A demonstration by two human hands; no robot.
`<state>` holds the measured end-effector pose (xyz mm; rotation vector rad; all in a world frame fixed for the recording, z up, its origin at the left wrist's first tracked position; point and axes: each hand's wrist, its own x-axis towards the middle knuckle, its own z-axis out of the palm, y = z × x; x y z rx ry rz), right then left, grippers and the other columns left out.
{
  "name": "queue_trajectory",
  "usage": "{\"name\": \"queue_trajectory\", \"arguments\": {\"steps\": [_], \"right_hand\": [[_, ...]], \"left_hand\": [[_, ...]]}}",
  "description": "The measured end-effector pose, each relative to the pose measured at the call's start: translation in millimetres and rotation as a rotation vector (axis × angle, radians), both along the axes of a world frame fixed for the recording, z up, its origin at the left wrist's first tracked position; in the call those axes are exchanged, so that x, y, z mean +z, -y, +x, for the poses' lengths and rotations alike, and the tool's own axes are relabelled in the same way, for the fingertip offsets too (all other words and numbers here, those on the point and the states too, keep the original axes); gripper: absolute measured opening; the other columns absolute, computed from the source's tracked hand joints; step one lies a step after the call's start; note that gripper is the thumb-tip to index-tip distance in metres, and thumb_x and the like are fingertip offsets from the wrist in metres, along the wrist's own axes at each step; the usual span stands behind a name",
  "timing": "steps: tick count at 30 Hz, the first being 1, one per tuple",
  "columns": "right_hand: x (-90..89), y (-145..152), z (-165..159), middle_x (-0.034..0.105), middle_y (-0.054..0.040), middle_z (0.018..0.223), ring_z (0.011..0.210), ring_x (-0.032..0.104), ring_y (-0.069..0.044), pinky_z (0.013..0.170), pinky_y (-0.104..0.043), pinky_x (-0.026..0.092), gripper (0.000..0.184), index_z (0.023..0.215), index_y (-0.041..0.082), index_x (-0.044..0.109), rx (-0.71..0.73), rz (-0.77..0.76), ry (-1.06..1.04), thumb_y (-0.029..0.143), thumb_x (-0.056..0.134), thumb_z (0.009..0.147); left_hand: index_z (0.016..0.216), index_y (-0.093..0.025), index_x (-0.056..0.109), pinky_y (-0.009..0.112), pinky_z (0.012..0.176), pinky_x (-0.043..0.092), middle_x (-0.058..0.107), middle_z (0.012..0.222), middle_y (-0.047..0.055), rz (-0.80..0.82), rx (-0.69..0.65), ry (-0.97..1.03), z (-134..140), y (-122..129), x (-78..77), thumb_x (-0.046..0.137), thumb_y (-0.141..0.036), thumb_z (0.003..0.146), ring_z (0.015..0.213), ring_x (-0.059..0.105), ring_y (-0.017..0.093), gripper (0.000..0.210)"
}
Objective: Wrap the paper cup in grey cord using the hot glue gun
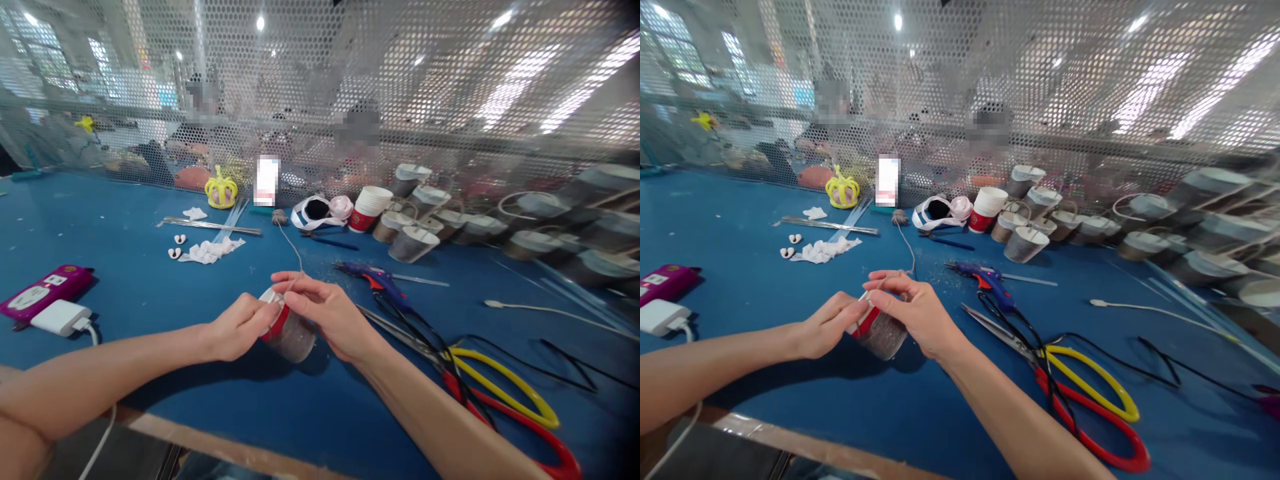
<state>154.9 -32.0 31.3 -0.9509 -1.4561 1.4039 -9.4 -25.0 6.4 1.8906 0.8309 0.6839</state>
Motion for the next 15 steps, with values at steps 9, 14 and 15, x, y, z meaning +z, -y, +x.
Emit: {"name": "queue_trajectory", "arguments": {"steps": [9, 14, 15], "right_hand": [[5.0, 5, 4, 0.054, 0.0008, 0.071, 0.069, 0.049, -0.012, 0.069, -0.027, 0.04, 0.018, 0.061, 0.019, 0.055, -0.172, 0.192, 0.132, 0.033, 0.058, 0.072], [8.9, 4, 9, 0.056, -0.0003, 0.071, 0.069, 0.05, -0.013, 0.067, -0.026, 0.04, 0.018, 0.065, 0.019, 0.057, -0.226, 0.262, 0.231, 0.034, 0.054, 0.075], [9.1, 3, 9, 0.056, -0.0002, 0.071, 0.068, 0.05, -0.013, 0.067, -0.025, 0.04, 0.018, 0.065, 0.019, 0.056, -0.237, 0.268, 0.243, 0.034, 0.054, 0.075]], "left_hand": [[0.049, -0.015, 0.033, 0.022, 0.046, 0.023, 0.029, 0.048, -0.004, -0.208, 0.077, 0.048, 3, -1, 4.3, 0.027, -0.048, 0.081, 0.048, 0.024, 0.007, 0.046], [0.052, -0.013, 0.039, 0.021, 0.047, 0.025, 0.034, 0.048, -0.003, -0.262, 0.112, 0.07, 6, -4, 6.7, 0.029, -0.046, 0.079, 0.049, 0.027, 0.008, 0.044], [0.052, -0.013, 0.039, 0.021, 0.047, 0.025, 0.034, 0.048, -0.003, -0.265, 0.114, 0.068, 6, -4, 6.7, 0.029, -0.046, 0.079, 0.049, 0.027, 0.007, 0.044]]}}
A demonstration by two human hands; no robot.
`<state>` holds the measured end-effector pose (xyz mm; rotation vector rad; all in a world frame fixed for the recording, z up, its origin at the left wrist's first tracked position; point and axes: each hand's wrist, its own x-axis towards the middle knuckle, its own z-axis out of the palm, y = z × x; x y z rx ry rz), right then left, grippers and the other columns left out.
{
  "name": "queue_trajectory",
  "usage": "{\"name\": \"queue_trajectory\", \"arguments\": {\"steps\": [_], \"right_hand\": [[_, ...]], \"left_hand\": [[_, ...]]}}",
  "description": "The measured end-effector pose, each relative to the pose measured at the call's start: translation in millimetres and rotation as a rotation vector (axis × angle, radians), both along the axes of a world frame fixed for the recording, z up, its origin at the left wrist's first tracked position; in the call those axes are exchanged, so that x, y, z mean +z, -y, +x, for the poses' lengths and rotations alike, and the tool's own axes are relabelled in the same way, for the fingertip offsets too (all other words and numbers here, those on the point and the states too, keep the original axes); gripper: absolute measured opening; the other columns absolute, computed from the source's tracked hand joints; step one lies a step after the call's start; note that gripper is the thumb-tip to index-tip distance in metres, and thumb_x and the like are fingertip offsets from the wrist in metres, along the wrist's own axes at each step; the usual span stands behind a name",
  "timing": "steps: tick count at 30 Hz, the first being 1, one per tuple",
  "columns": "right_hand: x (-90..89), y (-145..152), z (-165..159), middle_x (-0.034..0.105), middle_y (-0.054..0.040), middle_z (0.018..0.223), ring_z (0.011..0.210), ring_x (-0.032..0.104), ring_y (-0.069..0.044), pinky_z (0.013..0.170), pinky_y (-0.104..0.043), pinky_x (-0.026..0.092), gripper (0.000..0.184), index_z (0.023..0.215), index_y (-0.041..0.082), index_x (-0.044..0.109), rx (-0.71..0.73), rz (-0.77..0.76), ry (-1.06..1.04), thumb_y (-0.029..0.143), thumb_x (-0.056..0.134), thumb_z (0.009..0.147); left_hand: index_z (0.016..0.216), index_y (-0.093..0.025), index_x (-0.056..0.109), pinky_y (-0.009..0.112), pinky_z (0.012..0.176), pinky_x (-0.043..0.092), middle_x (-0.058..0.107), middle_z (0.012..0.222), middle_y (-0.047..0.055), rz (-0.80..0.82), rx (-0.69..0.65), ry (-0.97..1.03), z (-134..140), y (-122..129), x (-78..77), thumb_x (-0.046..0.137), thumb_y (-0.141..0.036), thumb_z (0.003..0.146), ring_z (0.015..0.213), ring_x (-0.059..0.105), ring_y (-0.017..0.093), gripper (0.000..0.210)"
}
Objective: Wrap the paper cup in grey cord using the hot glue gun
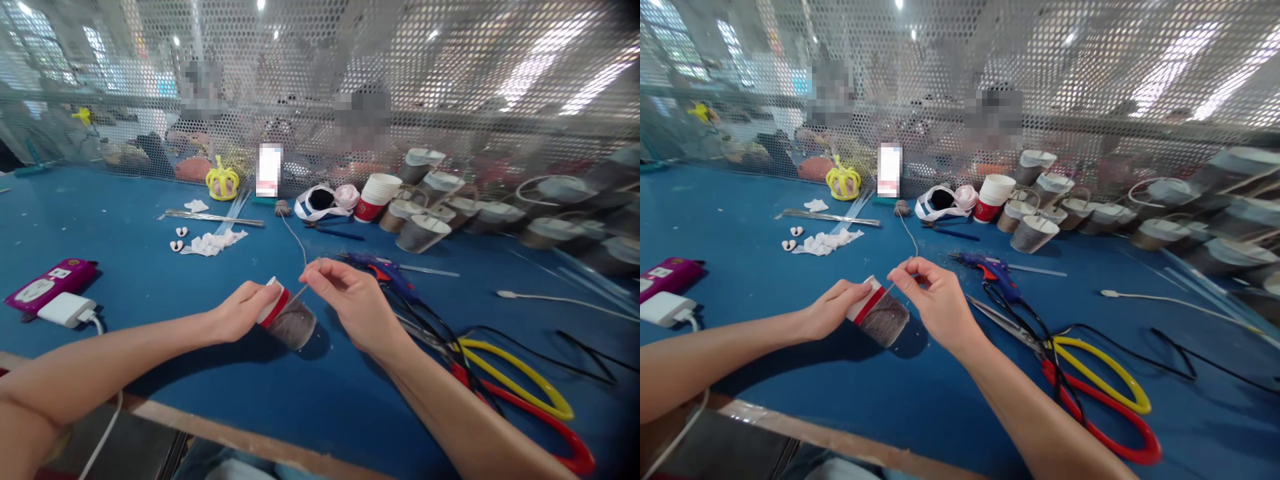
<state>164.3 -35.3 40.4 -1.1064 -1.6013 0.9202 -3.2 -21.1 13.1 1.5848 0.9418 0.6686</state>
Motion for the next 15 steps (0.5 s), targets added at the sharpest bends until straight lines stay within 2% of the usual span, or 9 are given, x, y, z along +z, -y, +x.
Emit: {"name": "queue_trajectory", "arguments": {"steps": [7, 15], "right_hand": [[-2.8, -3.8, 1.3, 0.056, -0.0001, 0.069, 0.067, 0.049, -0.013, 0.067, -0.026, 0.039, 0.018, 0.064, 0.018, 0.056, -0.044, 0.014, 0.088, 0.032, 0.054, 0.075], [-6.0, -4.2, 0.3, 0.055, 0.0, 0.067, 0.062, 0.047, -0.013, 0.062, -0.026, 0.038, 0.019, 0.065, 0.018, 0.056, -0.085, -0.045, 0.177, 0.034, 0.053, 0.075]], "left_hand": [[0.052, -0.013, 0.039, 0.021, 0.048, 0.026, 0.032, 0.049, -0.004, 0.012, -0.038, -0.013, -1.5, 2.9, -0.4, 0.029, -0.045, 0.08, 0.049, 0.027, 0.007, 0.044], [0.049, -0.014, 0.033, 0.021, 0.047, 0.024, 0.032, 0.048, -0.004, 0.076, -0.106, 0.056, -4.5, 5.1, -1.9, 0.029, -0.043, 0.082, 0.048, 0.025, 0.007, 0.044]]}}
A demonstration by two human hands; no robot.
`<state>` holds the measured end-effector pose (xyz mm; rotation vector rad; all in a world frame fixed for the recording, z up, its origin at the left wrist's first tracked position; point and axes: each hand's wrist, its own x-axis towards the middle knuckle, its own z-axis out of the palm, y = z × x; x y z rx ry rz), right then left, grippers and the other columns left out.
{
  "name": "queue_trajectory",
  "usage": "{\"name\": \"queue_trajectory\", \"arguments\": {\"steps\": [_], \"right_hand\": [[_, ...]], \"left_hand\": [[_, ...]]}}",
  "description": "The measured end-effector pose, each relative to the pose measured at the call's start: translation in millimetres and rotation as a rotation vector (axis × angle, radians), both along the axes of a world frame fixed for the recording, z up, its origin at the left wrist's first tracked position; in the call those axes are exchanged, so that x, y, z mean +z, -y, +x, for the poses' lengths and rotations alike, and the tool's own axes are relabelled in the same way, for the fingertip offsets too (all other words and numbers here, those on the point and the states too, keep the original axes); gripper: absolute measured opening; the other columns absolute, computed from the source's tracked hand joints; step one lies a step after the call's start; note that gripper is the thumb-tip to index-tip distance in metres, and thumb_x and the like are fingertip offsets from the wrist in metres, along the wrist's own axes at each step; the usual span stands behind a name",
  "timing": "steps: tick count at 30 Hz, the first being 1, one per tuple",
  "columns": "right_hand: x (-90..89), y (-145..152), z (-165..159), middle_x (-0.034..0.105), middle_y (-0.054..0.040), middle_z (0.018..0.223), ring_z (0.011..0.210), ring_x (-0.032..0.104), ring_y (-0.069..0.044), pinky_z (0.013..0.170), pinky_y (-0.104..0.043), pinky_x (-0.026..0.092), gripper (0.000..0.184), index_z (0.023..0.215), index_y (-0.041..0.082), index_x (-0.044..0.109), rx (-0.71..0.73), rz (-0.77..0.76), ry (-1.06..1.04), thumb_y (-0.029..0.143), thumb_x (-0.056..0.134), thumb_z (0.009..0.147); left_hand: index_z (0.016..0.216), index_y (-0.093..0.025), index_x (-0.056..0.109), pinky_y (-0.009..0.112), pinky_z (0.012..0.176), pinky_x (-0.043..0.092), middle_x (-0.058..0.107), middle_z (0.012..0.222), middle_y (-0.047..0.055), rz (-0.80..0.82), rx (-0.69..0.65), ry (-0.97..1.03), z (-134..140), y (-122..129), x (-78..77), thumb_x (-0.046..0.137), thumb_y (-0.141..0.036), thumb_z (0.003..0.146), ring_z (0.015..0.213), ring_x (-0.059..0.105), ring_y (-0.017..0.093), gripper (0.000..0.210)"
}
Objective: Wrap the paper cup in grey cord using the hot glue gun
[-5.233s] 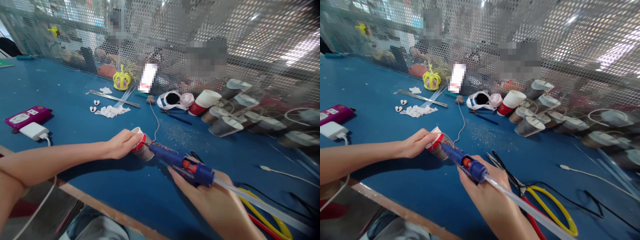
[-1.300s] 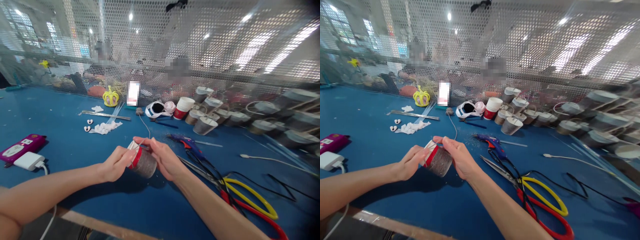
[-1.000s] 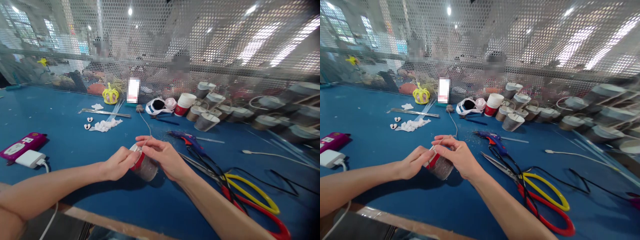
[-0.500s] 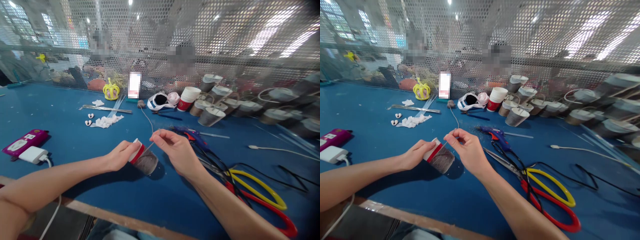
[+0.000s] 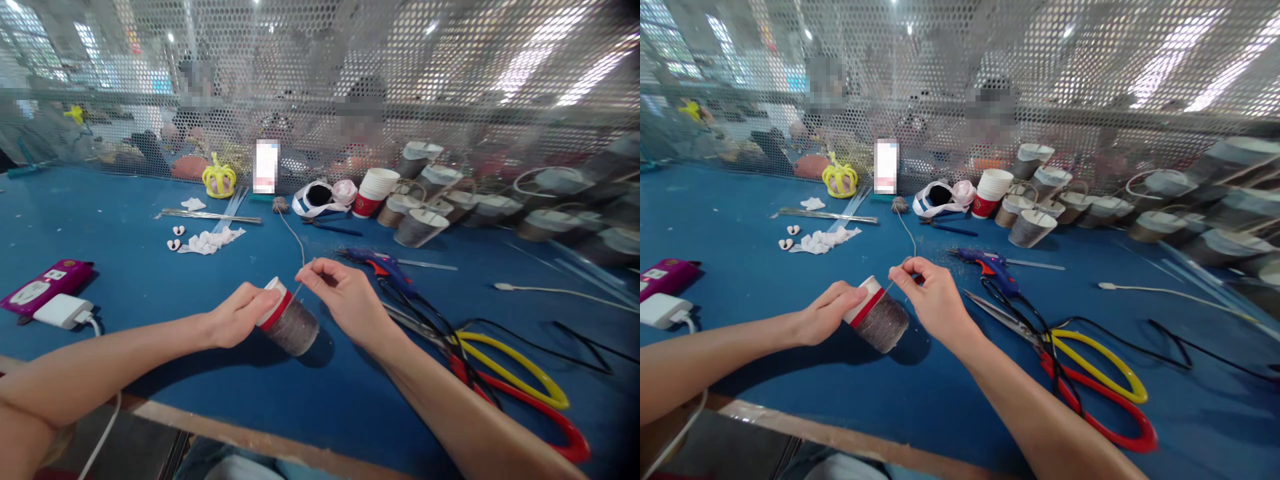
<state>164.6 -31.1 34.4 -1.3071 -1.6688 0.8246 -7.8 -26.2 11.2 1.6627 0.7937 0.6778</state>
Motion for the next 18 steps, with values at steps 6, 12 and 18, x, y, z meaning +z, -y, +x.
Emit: {"name": "queue_trajectory", "arguments": {"steps": [6, 12, 18], "right_hand": [[-2.7, -0.1, -1.8, 0.052, 0.0012, 0.064, 0.06, 0.045, -0.012, 0.06, -0.026, 0.037, 0.019, 0.063, 0.018, 0.054, 0.021, -0.019, 0.011, 0.034, 0.053, 0.075], [-3.8, 1.5, -3.3, 0.05, 0.0024, 0.061, 0.059, 0.043, -0.011, 0.059, -0.025, 0.036, 0.022, 0.06, 0.018, 0.051, 0.054, -0.033, 0.017, 0.033, 0.052, 0.076], [-6.8, 2.3, -5.4, 0.051, 0.002, 0.062, 0.059, 0.044, -0.011, 0.059, -0.025, 0.037, 0.021, 0.061, 0.018, 0.052, 0.057, -0.04, 0.011, 0.032, 0.052, 0.076]], "left_hand": [[0.048, -0.015, 0.029, 0.022, 0.045, 0.021, 0.029, 0.047, -0.004, 0.082, -0.028, -0.011, -3.0, 0.3, -3.5, 0.027, -0.04, 0.083, 0.047, 0.023, 0.006, 0.043], [0.048, -0.016, 0.026, 0.022, 0.045, 0.022, 0.028, 0.047, -0.003, 0.216, -0.038, -0.006, -3.2, 2.3, -0.7, 0.026, -0.035, 0.084, 0.046, 0.023, 0.006, 0.042], [0.048, -0.015, 0.028, 0.022, 0.047, 0.025, 0.032, 0.048, -0.002, 0.292, -0.075, -0.002, -3.9, 1.1, -1.6, 0.025, -0.033, 0.085, 0.047, 0.026, 0.007, 0.041]]}}
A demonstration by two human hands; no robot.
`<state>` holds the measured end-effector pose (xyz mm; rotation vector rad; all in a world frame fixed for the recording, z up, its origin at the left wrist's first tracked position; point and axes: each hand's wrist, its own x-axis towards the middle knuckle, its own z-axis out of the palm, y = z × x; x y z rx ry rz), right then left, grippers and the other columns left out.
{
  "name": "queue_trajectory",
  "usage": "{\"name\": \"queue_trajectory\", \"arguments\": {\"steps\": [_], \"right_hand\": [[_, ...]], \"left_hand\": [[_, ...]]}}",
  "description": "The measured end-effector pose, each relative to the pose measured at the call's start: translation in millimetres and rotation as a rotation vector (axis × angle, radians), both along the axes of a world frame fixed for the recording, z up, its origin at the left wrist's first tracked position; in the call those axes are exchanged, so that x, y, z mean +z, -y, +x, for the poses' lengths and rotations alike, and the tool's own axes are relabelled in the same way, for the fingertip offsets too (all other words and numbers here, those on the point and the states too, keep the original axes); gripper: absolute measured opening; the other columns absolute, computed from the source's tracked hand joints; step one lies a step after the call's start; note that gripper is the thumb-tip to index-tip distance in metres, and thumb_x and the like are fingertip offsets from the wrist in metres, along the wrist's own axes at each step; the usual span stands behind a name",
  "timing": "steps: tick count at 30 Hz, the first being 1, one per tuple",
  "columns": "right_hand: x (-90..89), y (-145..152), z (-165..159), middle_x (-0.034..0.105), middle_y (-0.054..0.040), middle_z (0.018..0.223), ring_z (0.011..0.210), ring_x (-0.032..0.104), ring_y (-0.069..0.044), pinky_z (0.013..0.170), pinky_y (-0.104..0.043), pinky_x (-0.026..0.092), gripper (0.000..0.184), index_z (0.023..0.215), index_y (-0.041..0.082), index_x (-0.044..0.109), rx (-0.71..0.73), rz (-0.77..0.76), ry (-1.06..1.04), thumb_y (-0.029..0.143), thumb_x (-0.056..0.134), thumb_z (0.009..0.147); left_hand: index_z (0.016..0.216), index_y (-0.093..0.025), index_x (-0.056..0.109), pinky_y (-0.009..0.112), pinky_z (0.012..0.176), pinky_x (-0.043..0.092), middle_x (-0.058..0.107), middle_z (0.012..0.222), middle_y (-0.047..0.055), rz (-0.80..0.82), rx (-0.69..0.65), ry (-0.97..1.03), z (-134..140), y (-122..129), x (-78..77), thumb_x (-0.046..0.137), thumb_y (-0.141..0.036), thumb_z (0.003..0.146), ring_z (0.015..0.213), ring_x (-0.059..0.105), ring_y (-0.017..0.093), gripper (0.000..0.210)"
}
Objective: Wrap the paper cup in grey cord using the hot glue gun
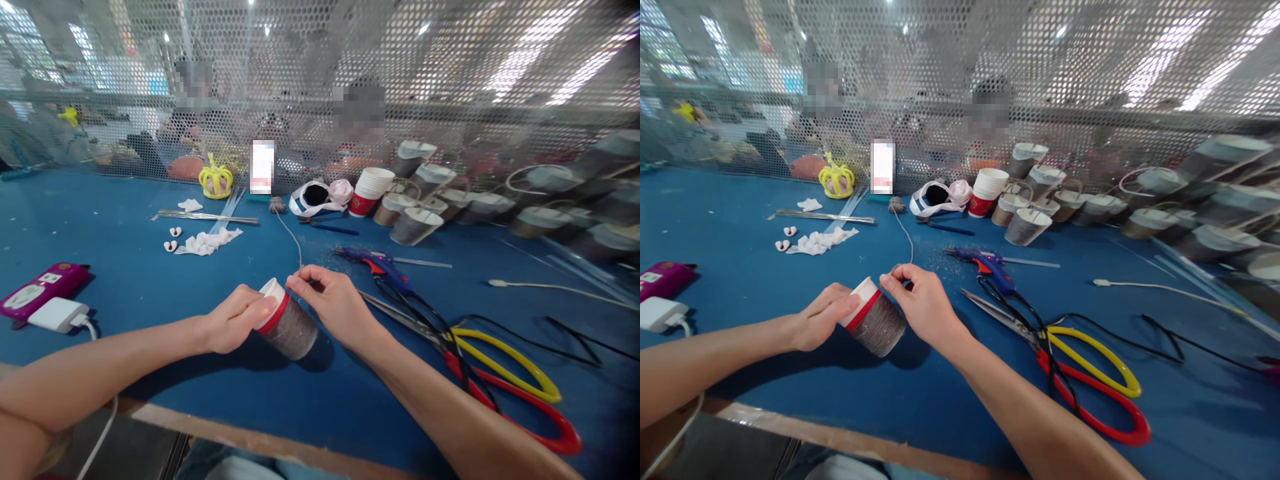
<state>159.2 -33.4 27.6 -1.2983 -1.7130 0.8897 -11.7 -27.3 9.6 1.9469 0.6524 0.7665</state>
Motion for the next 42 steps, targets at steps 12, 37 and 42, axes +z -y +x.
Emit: {"name": "queue_trajectory", "arguments": {"steps": [12, 37, 42], "right_hand": [[-2.0, 1.5, -2.6, 0.051, 0.0019, 0.061, 0.058, 0.045, -0.011, 0.058, -0.025, 0.036, 0.022, 0.059, 0.018, 0.051, 0.008, -0.004, 0.002, 0.032, 0.051, 0.076], [-8.0, -0.9, -3.3, 0.046, 0.0042, 0.057, 0.053, 0.037, -0.009, 0.049, -0.022, 0.029, 0.023, 0.06, 0.017, 0.051, -0.021, -0.1, -0.027, 0.036, 0.053, 0.073], [-6.9, 0.5, -5.3, 0.049, 0.0027, 0.059, 0.055, 0.041, -0.009, 0.052, -0.023, 0.032, 0.028, 0.062, 0.016, 0.054, -0.017, -0.16, -0.041, 0.041, 0.052, 0.074]], "left_hand": [[0.046, -0.016, 0.029, 0.023, 0.047, 0.028, 0.036, 0.047, -0.001, 0.057, -0.011, 0.028, -0.9, -1.0, -4.0, 0.025, -0.033, 0.086, 0.045, 0.029, 0.007, 0.044], [0.051, -0.015, 0.033, 0.02, 0.042, 0.02, 0.029, 0.048, -0.004, -0.083, -0.11, 0.058, -2.6, -2.2, -0.1, 0.041, -0.038, 0.076, 0.045, 0.024, 0.006, 0.035], [0.048, -0.016, 0.027, 0.021, 0.043, 0.02, 0.026, 0.048, -0.004, -0.075, -0.043, 0.086, -1.6, -2.8, -2.4, 0.034, -0.035, 0.082, 0.045, 0.021, 0.005, 0.039]]}}
